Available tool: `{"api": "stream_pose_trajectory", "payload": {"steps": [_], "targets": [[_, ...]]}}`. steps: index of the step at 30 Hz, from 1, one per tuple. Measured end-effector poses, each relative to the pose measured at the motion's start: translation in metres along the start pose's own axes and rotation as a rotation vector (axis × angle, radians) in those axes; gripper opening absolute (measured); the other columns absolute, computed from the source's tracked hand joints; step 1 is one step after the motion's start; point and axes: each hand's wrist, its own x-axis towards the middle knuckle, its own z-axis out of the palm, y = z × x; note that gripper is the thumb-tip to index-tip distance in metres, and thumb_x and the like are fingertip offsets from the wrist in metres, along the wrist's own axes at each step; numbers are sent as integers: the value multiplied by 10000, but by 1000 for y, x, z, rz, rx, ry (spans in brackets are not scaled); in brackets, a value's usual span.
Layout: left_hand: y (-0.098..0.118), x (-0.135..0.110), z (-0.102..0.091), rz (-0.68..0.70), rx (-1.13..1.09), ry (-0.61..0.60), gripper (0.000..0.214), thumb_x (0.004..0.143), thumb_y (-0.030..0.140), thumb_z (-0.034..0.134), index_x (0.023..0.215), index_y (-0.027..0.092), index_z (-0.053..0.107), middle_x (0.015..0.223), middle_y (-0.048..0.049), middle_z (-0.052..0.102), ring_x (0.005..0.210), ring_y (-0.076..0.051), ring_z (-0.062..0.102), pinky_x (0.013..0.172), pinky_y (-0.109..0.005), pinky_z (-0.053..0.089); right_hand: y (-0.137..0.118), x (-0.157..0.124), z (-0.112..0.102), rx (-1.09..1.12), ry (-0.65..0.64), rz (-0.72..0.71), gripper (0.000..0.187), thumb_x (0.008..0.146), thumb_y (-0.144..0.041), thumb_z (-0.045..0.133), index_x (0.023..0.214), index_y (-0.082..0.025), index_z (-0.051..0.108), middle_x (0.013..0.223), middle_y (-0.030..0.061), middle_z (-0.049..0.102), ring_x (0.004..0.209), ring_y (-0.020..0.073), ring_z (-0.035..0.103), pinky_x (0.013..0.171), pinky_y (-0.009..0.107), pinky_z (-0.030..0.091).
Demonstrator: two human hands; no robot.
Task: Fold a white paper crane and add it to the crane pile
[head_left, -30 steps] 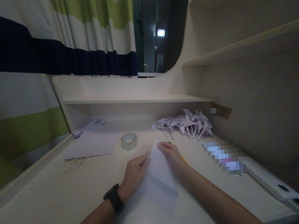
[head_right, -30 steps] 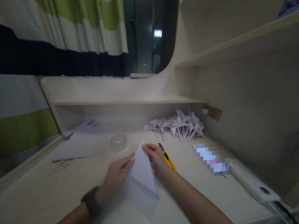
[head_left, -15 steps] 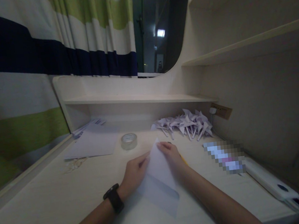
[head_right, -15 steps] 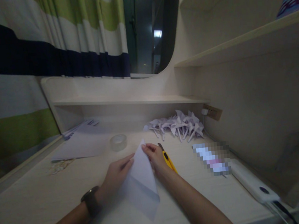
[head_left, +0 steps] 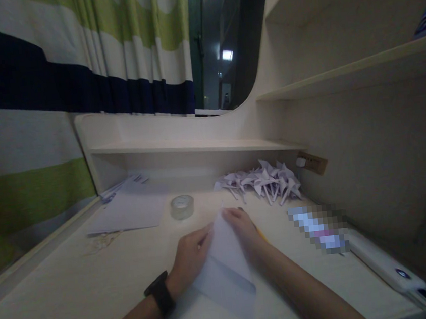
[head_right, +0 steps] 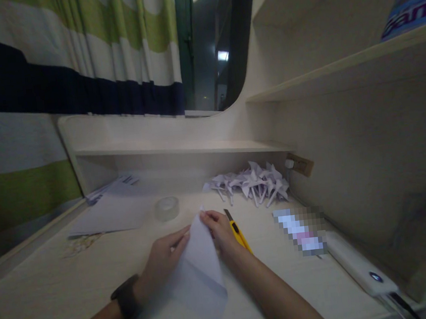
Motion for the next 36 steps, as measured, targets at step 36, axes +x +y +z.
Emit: {"api": "stream_pose_trajectory", "payload": {"steps": [36], "targets": [[12, -1, -1, -36, -19, -4, 316, 894, 339, 551, 1162, 226, 673, 1037, -42, 727, 835, -185, 671, 699, -269, 532, -5, -12, 10, -94, 166, -140, 343, 686, -496, 679, 661, -181, 545, 561, -45, 484, 499, 105, 404, 467, 233, 312]]}}
